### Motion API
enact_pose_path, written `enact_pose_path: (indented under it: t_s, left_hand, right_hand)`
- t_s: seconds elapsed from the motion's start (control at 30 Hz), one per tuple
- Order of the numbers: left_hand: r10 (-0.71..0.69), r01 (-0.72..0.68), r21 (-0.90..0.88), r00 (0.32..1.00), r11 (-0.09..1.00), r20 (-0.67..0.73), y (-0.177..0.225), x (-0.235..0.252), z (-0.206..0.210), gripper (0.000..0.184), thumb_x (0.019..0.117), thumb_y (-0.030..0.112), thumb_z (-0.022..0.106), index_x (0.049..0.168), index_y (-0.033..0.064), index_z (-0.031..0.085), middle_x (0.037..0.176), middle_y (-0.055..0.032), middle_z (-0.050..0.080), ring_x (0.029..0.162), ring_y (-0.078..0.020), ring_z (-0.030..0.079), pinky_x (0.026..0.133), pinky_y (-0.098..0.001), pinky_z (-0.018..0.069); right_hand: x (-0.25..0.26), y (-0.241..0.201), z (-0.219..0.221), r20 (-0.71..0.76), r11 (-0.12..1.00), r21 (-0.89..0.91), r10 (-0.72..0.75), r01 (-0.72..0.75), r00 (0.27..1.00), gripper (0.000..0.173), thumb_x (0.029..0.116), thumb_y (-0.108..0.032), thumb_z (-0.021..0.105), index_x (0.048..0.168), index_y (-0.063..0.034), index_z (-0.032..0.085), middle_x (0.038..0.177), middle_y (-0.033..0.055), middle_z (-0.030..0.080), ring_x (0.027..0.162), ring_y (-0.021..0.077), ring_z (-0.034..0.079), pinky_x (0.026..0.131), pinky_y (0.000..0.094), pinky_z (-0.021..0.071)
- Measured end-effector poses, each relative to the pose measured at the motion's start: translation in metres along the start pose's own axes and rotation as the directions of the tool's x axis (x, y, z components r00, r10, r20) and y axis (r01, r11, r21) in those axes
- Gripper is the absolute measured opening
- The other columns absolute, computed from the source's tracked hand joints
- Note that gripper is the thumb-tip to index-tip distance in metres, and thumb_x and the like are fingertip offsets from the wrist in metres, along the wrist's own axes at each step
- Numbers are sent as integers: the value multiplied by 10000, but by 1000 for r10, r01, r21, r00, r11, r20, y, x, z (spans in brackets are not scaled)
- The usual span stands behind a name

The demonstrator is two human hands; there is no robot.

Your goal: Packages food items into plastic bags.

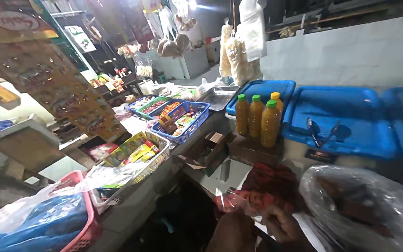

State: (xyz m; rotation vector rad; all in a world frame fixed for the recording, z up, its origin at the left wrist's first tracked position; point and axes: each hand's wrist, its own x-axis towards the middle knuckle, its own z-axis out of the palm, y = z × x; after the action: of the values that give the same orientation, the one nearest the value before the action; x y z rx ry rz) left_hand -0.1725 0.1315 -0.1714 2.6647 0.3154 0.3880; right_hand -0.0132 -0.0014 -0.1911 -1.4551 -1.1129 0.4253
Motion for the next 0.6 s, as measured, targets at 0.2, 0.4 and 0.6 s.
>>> enact_pose_path:
  t_s: [0.2, 0.4, 0.6]
  left_hand:
    - [186, -210, -168, 972, 963, -147, 0, -4, -2, 134, 921, 125, 663, 1028, 64, 715, 981, -86, 705, 895, -182, 698, 829, -360, 604]
    - [98, -103, -18, 978, 995, -183, 6, 4, 6, 365, 919, 121, 683, 1283, 145, 682, 1101, -73, 721, 974, -184, 713, 883, -382, 608]
    - [126, -125, 20, 965, 992, -231, 3, 7, 6, 277, 951, 152, 673, 1225, 158, 712, 1064, -46, 727, 935, -153, 716, 848, -336, 615]
  right_hand:
    - [6, 9, -19, 117, 990, -117, -67, 81, 991, 261, 998, -109, 489, 977, -75, 747, 881, 31, 694, 717, 88, 642, 664, 280, 577]
    - [2, 3, -22, 146, 980, -201, 20, 9, 989, 221, 1007, -123, 498, 991, -42, 703, 834, 66, 679, 710, 136, 661, 677, 333, 592]
    - [0, -10, -27, 169, 944, -330, 33, 25, 985, 246, 981, -92, 532, 1080, -27, 748, 972, 118, 727, 857, 198, 705, 819, 389, 603]
